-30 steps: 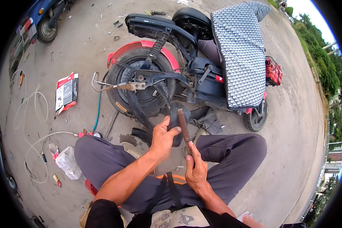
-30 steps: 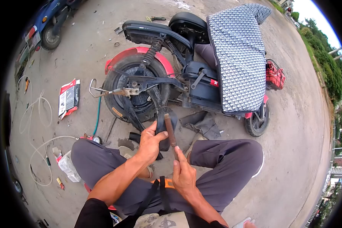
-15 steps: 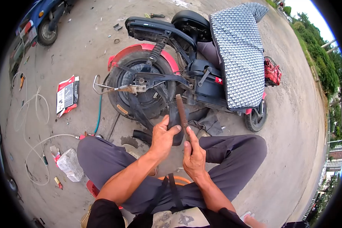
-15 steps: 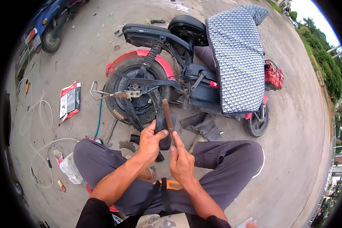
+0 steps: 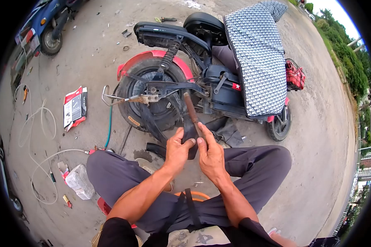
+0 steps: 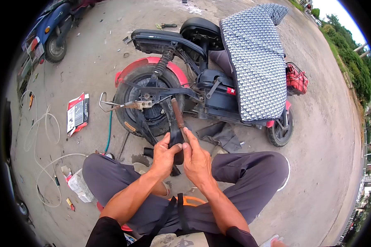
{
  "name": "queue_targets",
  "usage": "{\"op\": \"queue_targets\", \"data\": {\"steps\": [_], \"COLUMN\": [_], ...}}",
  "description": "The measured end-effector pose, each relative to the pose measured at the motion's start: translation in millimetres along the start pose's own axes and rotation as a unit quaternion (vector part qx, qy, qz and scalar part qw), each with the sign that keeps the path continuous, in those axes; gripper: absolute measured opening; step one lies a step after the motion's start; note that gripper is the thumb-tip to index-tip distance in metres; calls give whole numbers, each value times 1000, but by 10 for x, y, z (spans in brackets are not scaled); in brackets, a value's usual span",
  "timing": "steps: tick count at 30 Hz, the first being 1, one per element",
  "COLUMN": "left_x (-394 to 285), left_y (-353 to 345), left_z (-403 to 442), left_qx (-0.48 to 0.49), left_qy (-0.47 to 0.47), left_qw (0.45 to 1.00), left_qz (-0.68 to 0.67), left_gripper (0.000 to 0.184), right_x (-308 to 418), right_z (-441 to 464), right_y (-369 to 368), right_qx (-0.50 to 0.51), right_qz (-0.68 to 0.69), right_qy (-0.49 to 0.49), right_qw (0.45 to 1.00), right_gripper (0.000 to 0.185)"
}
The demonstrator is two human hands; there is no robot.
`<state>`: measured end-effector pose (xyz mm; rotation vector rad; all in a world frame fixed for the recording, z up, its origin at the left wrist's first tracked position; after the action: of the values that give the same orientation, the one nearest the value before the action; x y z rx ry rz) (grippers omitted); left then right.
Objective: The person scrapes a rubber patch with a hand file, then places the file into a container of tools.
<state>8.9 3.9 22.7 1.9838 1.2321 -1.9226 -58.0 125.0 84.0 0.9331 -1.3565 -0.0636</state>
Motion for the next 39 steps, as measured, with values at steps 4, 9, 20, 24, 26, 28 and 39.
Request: {"op": "queue_targets", "data": {"steps": [4,9,20,24,26,28,39], "left_x": [1,101,117,60,3,21,55], "left_y": [-37,35,30,63,18,17,35], "left_z": [38,66,69,42,39,52,29], "left_qx": [-15,22,22,7,2,-5,-3], "left_qy": [-51,-41,-64,1,-21,-36,-4], "left_qw": [999,998,993,1000,1000,999,999], "left_qz": [-10,41,97,13,-15,-19,52], "left_gripper": [19,32,30,34,34,34,28], "right_x": [-256,-58,-173,196,54,-177,-49], "right_z": [-525,-451,-604,18,-80,-359,-422], "right_y": [123,-32,-31,100,165,177,21], "right_qx": [17,6,-10,100,24,8,44], "right_qz": [63,29,0,-40,16,49,-51], "right_qy": [-11,-37,0,-106,-26,-9,-12], "right_qw": [998,999,1000,989,999,999,998], "right_gripper": [49,53,55,54,53,52,58]}}
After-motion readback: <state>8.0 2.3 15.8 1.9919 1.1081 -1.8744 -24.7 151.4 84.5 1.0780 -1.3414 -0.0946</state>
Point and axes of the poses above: each hand's wrist, its own z-axis towards the middle knuckle, its own y-axis out of the back of the hand, x = y × z, the point moved 1 cm from there along z, towards the middle knuckle, and after that the axes turned 10 degrees about -y, right-handed, at the moved point
